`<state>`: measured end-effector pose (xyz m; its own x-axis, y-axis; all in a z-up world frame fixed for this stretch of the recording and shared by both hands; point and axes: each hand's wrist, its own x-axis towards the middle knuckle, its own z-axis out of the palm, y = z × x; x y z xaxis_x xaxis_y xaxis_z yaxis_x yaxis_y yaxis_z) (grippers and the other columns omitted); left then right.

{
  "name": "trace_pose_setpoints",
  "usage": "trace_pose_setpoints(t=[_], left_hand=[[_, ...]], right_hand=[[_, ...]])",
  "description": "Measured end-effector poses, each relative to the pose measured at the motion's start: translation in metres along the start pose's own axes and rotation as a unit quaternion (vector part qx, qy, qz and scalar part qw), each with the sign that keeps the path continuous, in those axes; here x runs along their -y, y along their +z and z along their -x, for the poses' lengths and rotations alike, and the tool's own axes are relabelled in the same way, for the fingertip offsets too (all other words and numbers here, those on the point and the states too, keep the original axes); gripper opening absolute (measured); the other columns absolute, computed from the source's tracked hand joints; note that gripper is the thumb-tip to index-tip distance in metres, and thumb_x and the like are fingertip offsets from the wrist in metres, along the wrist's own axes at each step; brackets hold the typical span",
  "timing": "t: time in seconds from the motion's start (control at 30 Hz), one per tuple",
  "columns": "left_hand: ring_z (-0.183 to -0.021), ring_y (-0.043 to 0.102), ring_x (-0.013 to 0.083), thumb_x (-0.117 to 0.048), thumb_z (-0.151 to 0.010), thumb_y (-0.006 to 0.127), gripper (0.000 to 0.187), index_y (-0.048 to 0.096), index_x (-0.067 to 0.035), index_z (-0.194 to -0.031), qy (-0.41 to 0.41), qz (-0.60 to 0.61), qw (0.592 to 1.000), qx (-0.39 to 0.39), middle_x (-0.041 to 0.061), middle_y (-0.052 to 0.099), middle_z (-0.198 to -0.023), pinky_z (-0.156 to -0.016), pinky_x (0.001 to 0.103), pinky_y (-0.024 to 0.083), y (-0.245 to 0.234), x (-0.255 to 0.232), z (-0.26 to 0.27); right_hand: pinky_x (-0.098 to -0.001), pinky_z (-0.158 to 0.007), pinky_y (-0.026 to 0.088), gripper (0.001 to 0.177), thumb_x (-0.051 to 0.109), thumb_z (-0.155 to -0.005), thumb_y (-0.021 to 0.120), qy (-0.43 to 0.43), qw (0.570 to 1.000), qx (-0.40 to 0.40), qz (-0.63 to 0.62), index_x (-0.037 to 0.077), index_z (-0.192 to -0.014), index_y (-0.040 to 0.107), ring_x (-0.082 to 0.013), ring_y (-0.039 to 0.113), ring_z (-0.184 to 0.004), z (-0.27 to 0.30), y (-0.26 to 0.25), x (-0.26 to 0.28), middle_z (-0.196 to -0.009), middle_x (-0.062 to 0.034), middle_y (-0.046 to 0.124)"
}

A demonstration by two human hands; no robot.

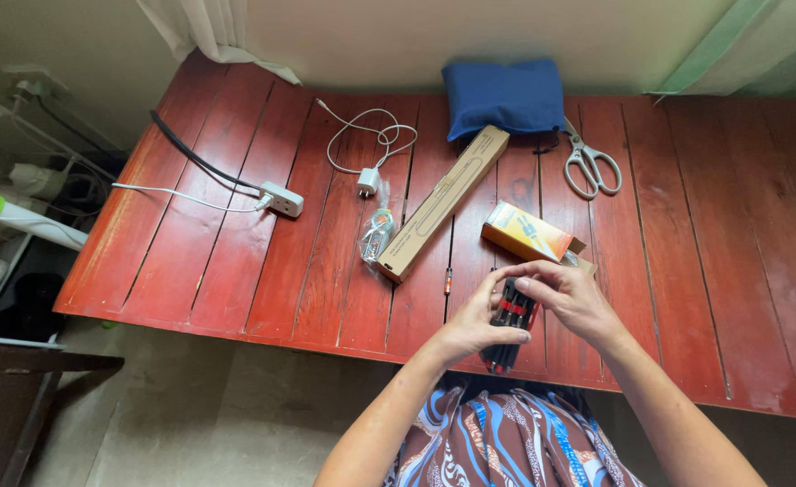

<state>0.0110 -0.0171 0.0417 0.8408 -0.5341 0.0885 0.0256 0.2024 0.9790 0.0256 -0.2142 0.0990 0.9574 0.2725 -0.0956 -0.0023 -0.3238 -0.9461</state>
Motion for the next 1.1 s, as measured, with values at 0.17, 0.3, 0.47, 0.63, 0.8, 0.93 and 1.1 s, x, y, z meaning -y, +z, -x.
trace_pose_setpoints(t=[0.17, 0.3, 0.47, 0.63, 0.8, 0.93, 1.1], left_hand=[[-0.098, 0.069, 0.0208, -0.012, -0.094, 0.074, 0.089, 0.020, -0.012, -0.165, -0.050, 0.247, 0.968, -0.014, 0.014, 0.066, -0.117, -0.080, 0.035, 0.059, 0.006, 0.006, 0.015], [-0.093, 0.071, 0.0241, -0.021, -0.098, 0.066, 0.075, 0.022, -0.015, -0.159, -0.089, 0.293, 0.951, -0.054, 0.009, 0.066, -0.122, -0.070, 0.040, 0.062, 0.010, 0.012, 0.020], [-0.091, 0.073, 0.0289, -0.029, -0.110, 0.053, 0.052, 0.036, -0.006, -0.153, -0.108, 0.364, 0.923, -0.062, 0.016, 0.067, -0.114, -0.071, 0.045, 0.064, 0.004, 0.023, 0.014], [-0.091, 0.074, 0.0309, -0.026, -0.109, 0.051, 0.043, 0.043, -0.009, -0.147, -0.132, 0.411, 0.900, -0.064, 0.016, 0.067, -0.114, -0.074, 0.050, 0.064, -0.002, 0.033, 0.014], [-0.092, 0.074, 0.0343, -0.021, -0.106, 0.056, 0.042, 0.039, -0.009, -0.142, -0.157, 0.391, 0.902, -0.093, 0.019, 0.067, -0.111, -0.073, 0.057, 0.063, 0.003, 0.037, 0.012], [-0.090, 0.074, 0.0372, -0.019, -0.103, 0.059, 0.045, 0.035, -0.005, -0.139, -0.148, 0.378, 0.909, -0.095, 0.021, 0.067, -0.109, -0.071, 0.057, 0.064, 0.003, 0.038, 0.008], [-0.089, 0.075, 0.0361, -0.018, -0.104, 0.061, 0.045, 0.035, -0.001, -0.136, -0.121, 0.363, 0.918, -0.102, 0.023, 0.067, -0.108, -0.073, 0.050, 0.065, 0.003, 0.042, 0.004]], right_hand=[[-0.0247, -0.066, 0.047, 0.031, 0.026, -0.100, 0.063, -0.002, 0.991, 0.002, -0.135, 0.002, -0.116, 0.075, -0.0079, 0.054, -0.070, -0.006, 0.001, -0.039, -0.093, -0.0012, 0.071], [-0.0244, -0.072, 0.049, 0.033, 0.024, -0.103, 0.057, 0.005, 0.988, 0.024, -0.155, 0.003, -0.122, 0.073, -0.0069, 0.057, -0.077, 0.000, 0.004, -0.055, -0.095, -0.0010, 0.069], [-0.0229, -0.076, 0.049, 0.037, 0.017, -0.097, 0.060, 0.021, 0.984, 0.028, -0.176, 0.004, -0.131, 0.064, -0.0040, 0.059, -0.087, 0.001, 0.012, -0.048, -0.107, 0.0023, 0.070], [-0.0209, -0.071, 0.046, 0.036, 0.019, -0.097, 0.062, 0.050, 0.984, 0.028, -0.166, 0.005, -0.130, 0.065, -0.0030, 0.053, -0.079, -0.001, 0.017, -0.048, -0.100, 0.0028, 0.067], [-0.0191, -0.064, 0.041, 0.032, 0.022, -0.097, 0.064, 0.060, 0.981, 0.038, -0.179, 0.004, -0.123, 0.068, -0.0010, 0.049, -0.073, -0.010, 0.021, -0.064, -0.095, 0.0046, 0.065], [-0.0183, -0.062, 0.040, 0.031, 0.026, -0.096, 0.065, 0.071, 0.978, 0.053, -0.190, 0.004, -0.119, 0.068, -0.0005, 0.051, -0.072, -0.017, 0.020, -0.077, -0.093, 0.0049, 0.066], [-0.0191, -0.063, 0.040, 0.032, 0.025, -0.095, 0.065, 0.085, 0.977, 0.055, -0.186, 0.005, -0.120, 0.069, -0.0021, 0.050, -0.073, -0.024, 0.020, -0.084, -0.092, 0.0043, 0.065]])
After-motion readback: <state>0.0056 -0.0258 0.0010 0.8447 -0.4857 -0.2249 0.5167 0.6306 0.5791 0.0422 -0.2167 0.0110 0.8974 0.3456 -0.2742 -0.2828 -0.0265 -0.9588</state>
